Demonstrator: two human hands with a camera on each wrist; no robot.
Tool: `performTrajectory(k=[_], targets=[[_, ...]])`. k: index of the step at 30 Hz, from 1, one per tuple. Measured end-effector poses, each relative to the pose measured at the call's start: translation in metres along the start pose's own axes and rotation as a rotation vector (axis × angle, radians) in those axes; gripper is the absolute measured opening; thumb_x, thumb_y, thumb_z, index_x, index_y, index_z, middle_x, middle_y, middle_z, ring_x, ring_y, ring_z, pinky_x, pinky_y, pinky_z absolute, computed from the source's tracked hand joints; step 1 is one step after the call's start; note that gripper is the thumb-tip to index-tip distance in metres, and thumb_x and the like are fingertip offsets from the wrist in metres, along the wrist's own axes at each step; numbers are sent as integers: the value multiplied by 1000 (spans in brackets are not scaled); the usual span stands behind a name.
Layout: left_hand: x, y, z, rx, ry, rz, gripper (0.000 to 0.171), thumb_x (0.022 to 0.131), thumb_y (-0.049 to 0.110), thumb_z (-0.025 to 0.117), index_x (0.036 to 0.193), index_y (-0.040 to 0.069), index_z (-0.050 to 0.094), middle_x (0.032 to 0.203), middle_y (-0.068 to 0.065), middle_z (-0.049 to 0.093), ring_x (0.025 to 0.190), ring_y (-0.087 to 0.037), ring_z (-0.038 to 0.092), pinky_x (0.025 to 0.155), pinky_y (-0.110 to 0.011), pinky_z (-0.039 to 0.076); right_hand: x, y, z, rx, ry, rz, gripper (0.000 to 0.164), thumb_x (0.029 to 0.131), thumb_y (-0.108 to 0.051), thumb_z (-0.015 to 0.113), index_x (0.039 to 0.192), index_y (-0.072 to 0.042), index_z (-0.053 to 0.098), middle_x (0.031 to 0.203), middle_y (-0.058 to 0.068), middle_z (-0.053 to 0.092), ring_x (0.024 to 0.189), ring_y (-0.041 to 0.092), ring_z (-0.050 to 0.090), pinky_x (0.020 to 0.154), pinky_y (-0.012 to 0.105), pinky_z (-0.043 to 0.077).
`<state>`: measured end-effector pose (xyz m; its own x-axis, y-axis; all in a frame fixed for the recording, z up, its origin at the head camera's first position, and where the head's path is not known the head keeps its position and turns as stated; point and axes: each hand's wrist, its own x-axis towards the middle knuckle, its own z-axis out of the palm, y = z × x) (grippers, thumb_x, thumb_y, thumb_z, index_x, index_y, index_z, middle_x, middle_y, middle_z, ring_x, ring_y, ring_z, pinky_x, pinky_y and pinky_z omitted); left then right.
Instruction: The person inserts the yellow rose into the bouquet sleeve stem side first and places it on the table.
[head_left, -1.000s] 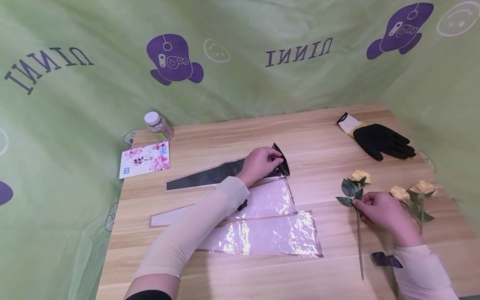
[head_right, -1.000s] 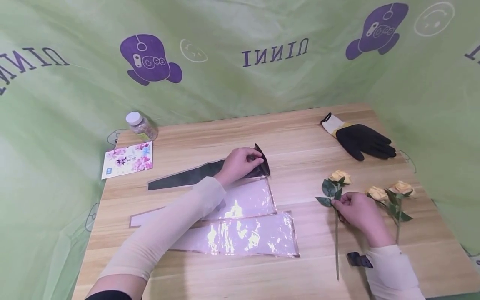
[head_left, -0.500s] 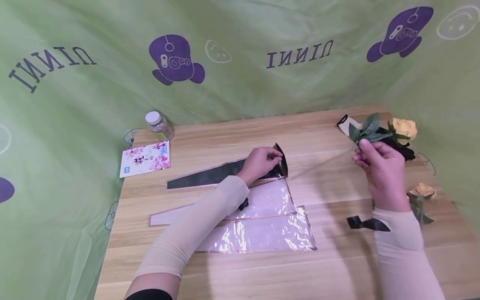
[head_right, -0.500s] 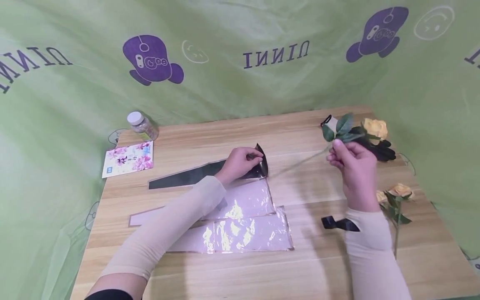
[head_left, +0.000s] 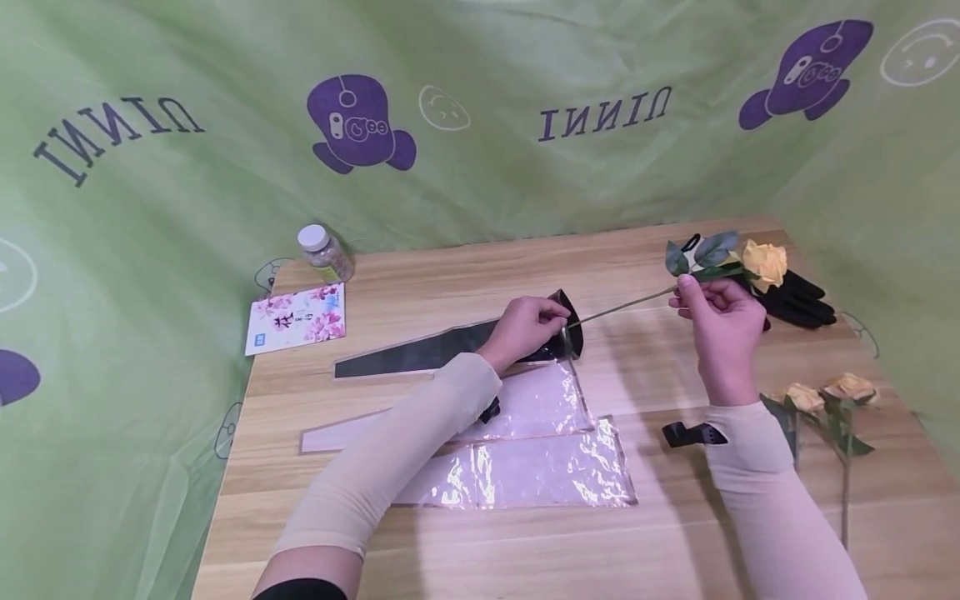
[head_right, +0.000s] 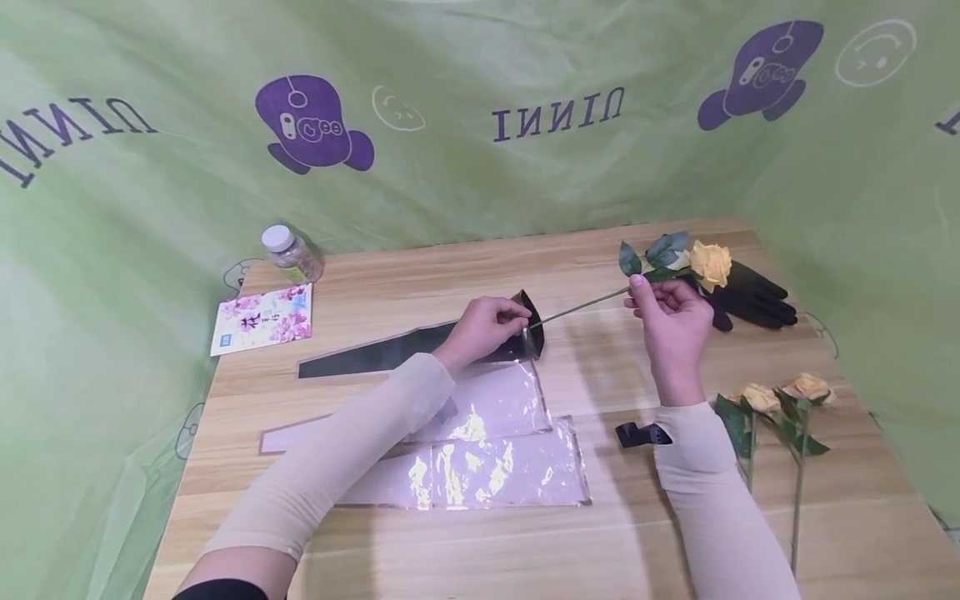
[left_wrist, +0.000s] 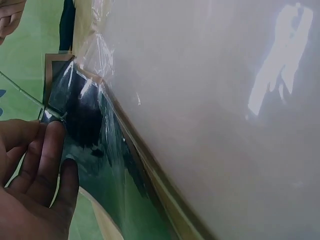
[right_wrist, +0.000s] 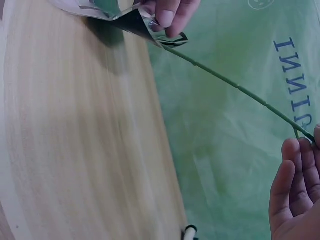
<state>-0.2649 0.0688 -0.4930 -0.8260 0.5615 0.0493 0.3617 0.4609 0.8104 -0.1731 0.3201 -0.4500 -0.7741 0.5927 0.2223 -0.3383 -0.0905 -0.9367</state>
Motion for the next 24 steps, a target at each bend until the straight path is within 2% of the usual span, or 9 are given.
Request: performTrajectory(k=[6,11,18,24], targets=[[1,4,1,-2,-1,28,15,98,11,68,109,12,79,104,2,74,83,-2,63,77,-16,49,-1,12,1,63,15,96,29,83,-11,85,90,11,67,81,20,72,60,21,71,58,27,59],[0,6,1,0,1,46,16,98,13,68,110,13,79,108,2,73,85,-1,63,78,-15,49,-4,22,5,54,2,160,28,84,-13,84,91,8,67,81,17,73,59,19,70,56,25,58],[0,6,1,11,16,57,16,98,16,69,111,13,79,110,2,73,84,-3,63,77,-17,49,-5,26,4,74,-39,126,30,93,-22,76,106,4,67,86,19,74,62,20,72,57,27,58],[-2,5,3,13,21,67,16,98,17,69,111,13,79,107,4,73,79,-4,61,73,-18,49,-8,27,3,82,-56,144,29,94,-21,75,96,5,65,84,18,74,60,21,71,56,26,58]])
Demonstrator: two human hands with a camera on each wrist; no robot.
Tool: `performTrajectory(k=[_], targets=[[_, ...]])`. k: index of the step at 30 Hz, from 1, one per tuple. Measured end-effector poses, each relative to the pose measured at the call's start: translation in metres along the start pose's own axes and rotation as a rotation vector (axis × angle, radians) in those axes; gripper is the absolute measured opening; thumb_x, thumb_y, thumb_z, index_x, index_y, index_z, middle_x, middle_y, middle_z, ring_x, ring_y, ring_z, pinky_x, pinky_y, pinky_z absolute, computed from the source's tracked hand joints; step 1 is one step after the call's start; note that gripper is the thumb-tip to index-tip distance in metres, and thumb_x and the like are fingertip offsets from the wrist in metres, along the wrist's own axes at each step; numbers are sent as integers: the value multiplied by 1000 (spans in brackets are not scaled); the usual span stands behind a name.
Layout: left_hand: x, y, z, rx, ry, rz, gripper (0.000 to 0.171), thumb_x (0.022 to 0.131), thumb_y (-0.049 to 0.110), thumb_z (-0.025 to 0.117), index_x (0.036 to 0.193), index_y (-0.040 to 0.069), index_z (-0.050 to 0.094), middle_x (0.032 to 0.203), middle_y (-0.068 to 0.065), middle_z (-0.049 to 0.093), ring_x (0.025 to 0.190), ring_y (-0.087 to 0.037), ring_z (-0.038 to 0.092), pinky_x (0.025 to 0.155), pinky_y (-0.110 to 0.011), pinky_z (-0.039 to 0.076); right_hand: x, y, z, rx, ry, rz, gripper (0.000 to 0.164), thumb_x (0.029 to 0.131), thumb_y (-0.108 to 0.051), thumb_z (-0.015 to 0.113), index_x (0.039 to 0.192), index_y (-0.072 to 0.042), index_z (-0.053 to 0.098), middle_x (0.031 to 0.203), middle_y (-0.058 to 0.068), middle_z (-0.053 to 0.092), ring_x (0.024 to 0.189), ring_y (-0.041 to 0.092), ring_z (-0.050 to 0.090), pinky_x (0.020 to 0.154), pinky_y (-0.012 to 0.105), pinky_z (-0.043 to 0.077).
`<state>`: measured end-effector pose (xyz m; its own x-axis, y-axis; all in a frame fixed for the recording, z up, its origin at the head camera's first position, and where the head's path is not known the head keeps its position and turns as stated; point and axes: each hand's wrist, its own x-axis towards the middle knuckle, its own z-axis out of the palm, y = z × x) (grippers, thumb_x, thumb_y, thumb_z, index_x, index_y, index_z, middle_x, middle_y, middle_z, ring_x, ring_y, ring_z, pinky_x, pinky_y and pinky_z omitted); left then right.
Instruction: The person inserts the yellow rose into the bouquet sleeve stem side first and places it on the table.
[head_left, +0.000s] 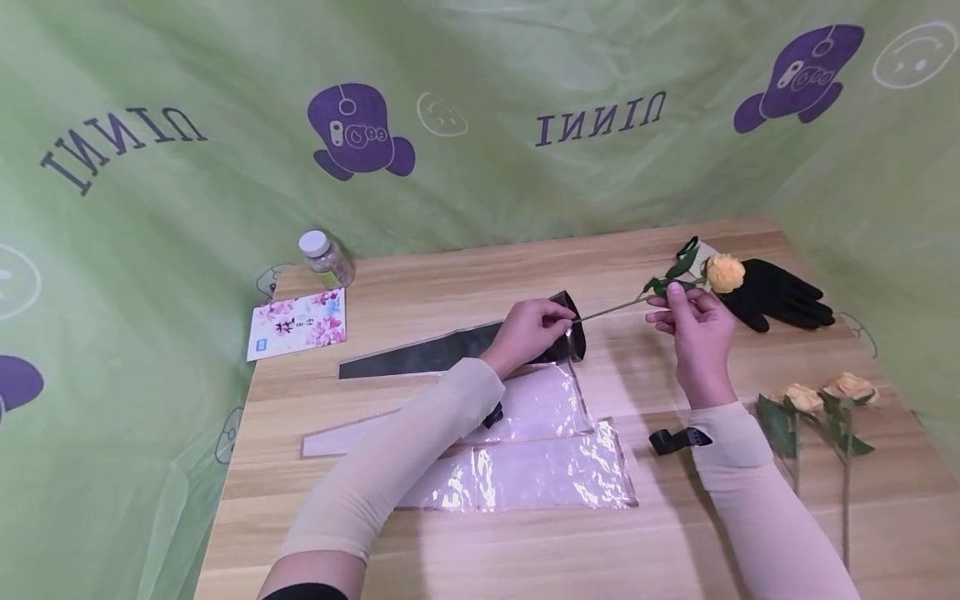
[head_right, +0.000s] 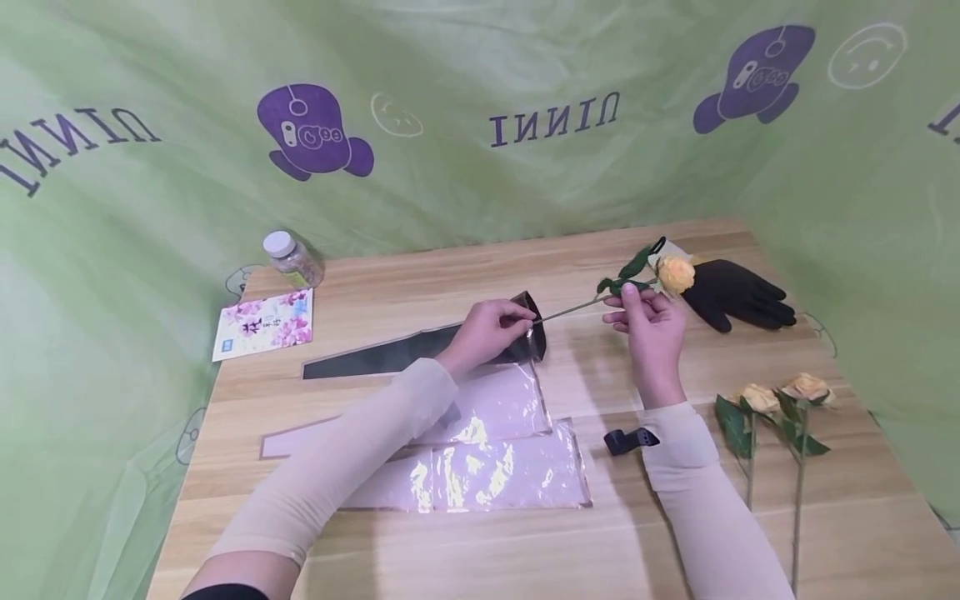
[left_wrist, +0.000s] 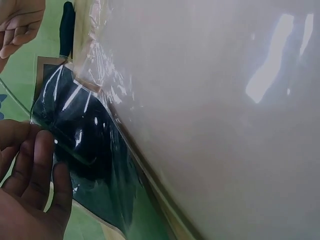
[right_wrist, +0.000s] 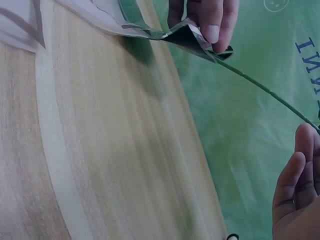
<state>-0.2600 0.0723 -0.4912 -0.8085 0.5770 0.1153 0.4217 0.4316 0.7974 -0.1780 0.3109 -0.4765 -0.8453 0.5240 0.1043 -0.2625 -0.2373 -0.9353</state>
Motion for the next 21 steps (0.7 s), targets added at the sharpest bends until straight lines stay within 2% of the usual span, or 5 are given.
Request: performTrajectory(k=[5,11,16,21], targets=[[0,2,1,18,7,26,16,98,17,69,110,13,79,106,5,72,78,-4,60,71,-18,48,-3,2,3,-4,-36,33,25,95,-17,74,92,6,65,81,15,74,60,20,71,55,26,57],[-1,4,0,27,13,39,17,99,18,69,111,14,79,105,5,72,78,-3,59,72,-18,48,-5,6,4,11,-50,65,27,95,-23,72,97,3,67,87,13,76,65,20,73,58,24,57],[-3,4,-2,35,31,51,17,99,17,69,111,13,79,108,4,72,77,-3,60,71,-17,47,-5,7,5,29,-67,52,28,97,-23,69,105,4,67,91,15,76,66,20,73,59,23,57],[-2,3,-4,28,44,62,17,99,18,69,111,13,79,109,4,73,76,-3,59,70,-17,47,-5,9,10,13,-78,55,21,98,-17,68,101,4,68,89,17,75,64,19,72,58,23,56]])
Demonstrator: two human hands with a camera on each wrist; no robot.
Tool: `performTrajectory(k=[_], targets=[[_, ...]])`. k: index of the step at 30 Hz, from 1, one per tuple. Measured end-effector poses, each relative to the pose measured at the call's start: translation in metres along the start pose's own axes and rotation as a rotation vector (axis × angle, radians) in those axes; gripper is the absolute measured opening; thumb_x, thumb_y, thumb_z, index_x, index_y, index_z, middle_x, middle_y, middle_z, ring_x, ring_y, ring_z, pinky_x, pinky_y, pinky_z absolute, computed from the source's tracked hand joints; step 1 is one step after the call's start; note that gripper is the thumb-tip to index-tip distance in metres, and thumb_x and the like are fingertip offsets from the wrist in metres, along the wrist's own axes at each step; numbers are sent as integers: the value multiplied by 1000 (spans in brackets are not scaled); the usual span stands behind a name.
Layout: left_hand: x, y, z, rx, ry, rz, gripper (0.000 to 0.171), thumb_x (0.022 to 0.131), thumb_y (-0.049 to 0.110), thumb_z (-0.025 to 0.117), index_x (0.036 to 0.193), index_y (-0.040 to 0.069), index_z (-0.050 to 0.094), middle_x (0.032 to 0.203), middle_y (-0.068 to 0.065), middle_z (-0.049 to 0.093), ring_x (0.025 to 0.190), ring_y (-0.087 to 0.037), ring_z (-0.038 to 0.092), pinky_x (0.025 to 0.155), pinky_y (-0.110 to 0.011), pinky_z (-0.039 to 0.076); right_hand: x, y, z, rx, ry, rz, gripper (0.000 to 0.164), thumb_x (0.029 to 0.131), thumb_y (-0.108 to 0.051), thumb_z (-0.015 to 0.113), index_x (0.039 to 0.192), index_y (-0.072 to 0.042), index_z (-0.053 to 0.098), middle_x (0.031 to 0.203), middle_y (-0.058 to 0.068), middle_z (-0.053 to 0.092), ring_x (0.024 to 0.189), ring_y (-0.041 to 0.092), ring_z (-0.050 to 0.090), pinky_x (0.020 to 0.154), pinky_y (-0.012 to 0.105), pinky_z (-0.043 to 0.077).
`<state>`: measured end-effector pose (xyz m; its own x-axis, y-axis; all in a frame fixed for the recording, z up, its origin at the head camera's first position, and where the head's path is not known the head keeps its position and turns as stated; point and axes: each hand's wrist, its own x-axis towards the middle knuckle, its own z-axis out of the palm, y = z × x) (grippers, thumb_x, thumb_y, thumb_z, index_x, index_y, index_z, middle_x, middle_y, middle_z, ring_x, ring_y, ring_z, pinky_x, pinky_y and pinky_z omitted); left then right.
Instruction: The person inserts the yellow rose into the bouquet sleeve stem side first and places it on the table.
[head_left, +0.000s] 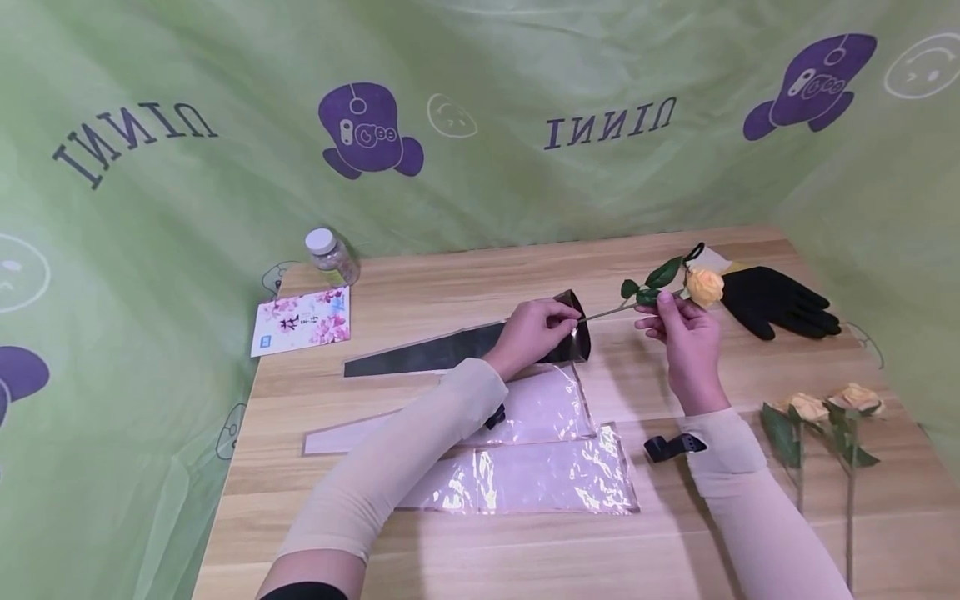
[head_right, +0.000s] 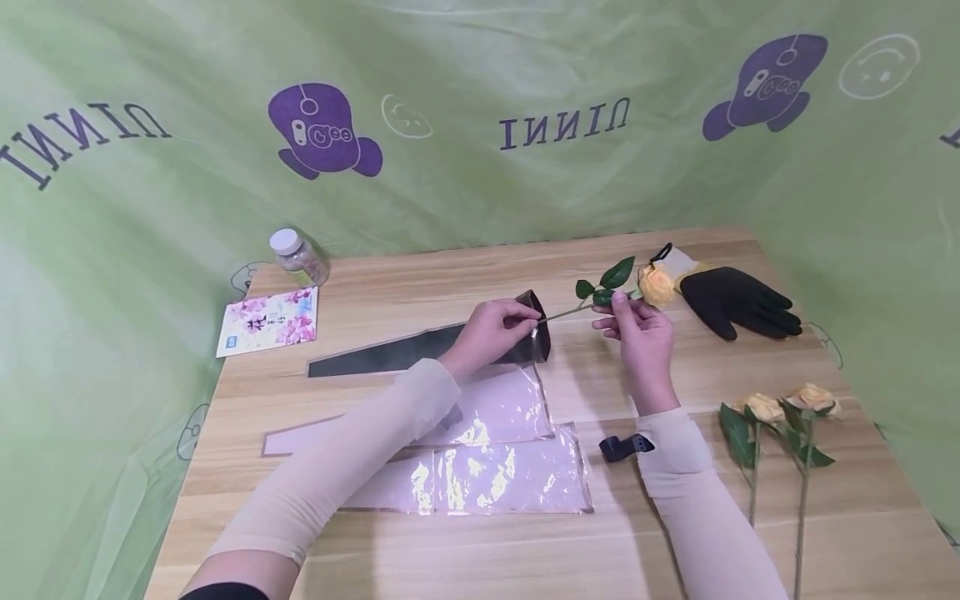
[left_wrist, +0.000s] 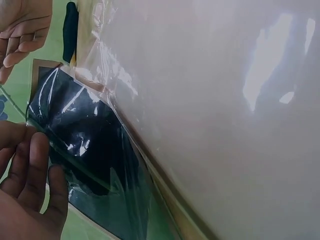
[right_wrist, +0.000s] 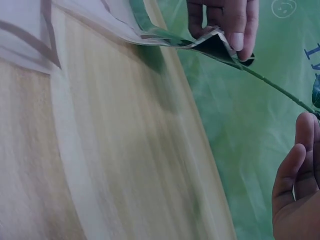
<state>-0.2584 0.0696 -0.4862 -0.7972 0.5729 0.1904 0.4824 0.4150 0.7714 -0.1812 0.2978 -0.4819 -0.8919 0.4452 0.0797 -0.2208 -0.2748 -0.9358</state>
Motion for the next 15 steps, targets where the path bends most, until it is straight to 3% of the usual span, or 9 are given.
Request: performTrajectory(k=[6,15], targets=[[0,1,0,-15,-5,-11,17,99,18,69,111,15,79,108,5,72,78,-4,59,71,-18,47,-3,3,2,-15,-23,18,22,101,-17,65,107,4,69,88,13,76,65,18,72,58,23,56],[1,-1,2,-69,-3,-7,16,99,17,69,111,12,79,108,3,73,80,-2,62,74,-16,49,-2,6,4,-35,-4,44,22,100,-19,66,103,3,69,90,16,75,65,18,72,58,24,56]])
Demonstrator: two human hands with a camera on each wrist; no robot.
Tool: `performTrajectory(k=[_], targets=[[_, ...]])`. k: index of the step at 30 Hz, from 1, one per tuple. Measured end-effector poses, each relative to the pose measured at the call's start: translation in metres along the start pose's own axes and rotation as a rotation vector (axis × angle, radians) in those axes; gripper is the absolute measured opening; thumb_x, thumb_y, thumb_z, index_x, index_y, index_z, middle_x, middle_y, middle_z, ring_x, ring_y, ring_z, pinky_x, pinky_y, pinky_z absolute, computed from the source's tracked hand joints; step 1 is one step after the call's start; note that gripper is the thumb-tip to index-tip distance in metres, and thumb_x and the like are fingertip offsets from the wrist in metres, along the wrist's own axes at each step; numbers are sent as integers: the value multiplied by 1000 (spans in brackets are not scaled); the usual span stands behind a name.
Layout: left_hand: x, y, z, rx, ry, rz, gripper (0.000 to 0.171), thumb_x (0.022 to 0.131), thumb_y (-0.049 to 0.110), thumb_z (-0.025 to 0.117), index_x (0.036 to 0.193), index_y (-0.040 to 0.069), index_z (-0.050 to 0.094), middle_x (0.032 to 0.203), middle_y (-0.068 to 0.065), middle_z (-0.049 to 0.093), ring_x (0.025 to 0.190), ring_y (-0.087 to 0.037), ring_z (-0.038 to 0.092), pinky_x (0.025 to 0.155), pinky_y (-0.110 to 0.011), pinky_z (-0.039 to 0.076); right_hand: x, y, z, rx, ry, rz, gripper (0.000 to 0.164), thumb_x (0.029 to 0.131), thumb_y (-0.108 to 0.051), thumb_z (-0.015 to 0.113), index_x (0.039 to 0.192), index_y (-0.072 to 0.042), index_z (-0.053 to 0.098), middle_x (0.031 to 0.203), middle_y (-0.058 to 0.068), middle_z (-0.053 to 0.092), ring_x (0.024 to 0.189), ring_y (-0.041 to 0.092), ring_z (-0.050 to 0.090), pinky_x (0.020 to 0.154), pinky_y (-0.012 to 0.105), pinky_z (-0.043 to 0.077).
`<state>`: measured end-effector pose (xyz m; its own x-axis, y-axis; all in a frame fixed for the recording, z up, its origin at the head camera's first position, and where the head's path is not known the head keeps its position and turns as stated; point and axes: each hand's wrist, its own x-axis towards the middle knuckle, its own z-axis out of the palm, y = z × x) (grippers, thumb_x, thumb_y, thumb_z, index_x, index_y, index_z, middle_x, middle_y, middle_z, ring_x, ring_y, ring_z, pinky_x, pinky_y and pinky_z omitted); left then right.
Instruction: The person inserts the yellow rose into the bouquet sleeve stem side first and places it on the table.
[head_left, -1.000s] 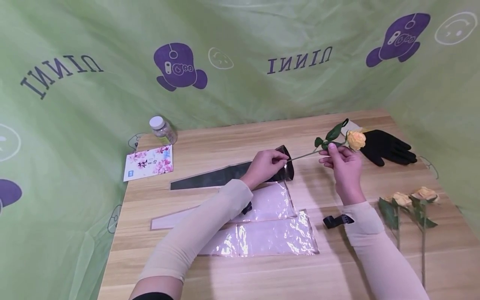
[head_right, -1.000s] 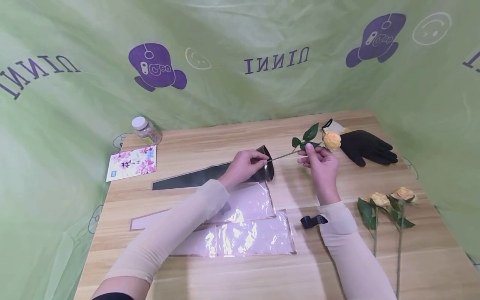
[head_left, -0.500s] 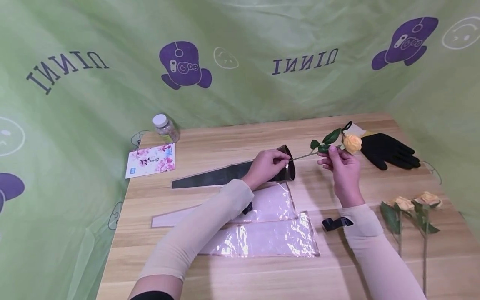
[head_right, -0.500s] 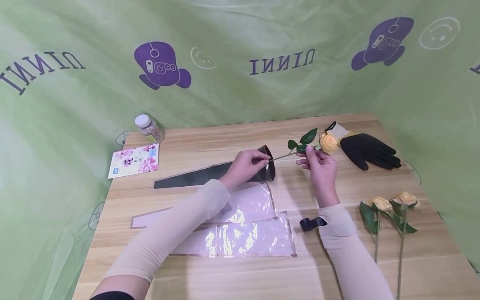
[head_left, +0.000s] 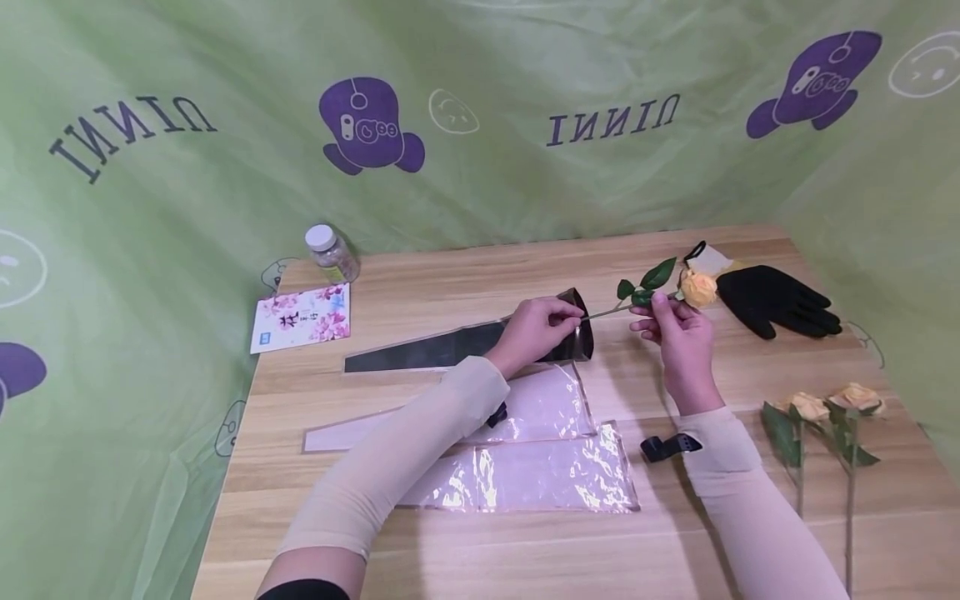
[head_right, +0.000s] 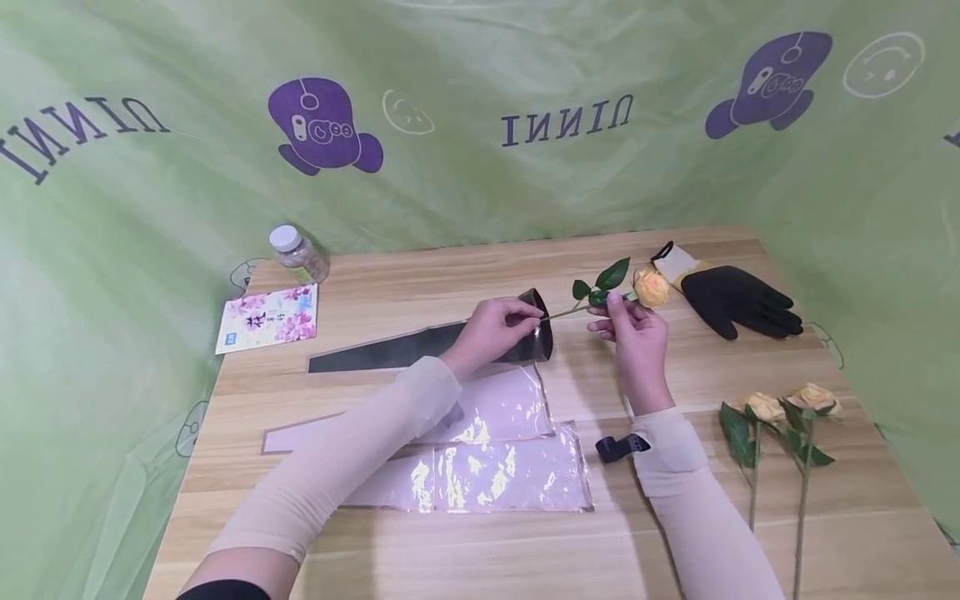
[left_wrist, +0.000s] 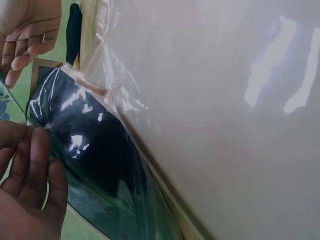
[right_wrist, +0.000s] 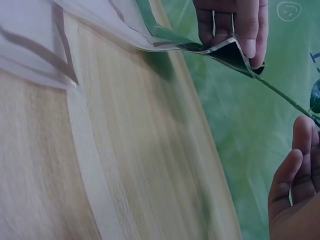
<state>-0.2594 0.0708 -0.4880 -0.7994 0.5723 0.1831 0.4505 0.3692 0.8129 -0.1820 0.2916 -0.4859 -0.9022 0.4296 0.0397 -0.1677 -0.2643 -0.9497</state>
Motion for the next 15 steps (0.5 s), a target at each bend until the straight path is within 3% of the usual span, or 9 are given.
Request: performTrajectory(k=[8,15], targets=[[1,1,1,-37,2,-24,16,98,14,70,111,11,78,110,1,73,84,-1,64,77,-16,50,0,8,8,-18,9,64,27,98,-25,69,103,1,68,91,15,76,68,18,73,62,25,57],[4,5,3,-25,8,4,17,98,14,69,112,9,78,110,-1,74,86,0,64,78,-15,50,-1,12,14,0,2,113,30,97,-25,71,105,3,65,92,14,75,69,20,73,68,30,59]])
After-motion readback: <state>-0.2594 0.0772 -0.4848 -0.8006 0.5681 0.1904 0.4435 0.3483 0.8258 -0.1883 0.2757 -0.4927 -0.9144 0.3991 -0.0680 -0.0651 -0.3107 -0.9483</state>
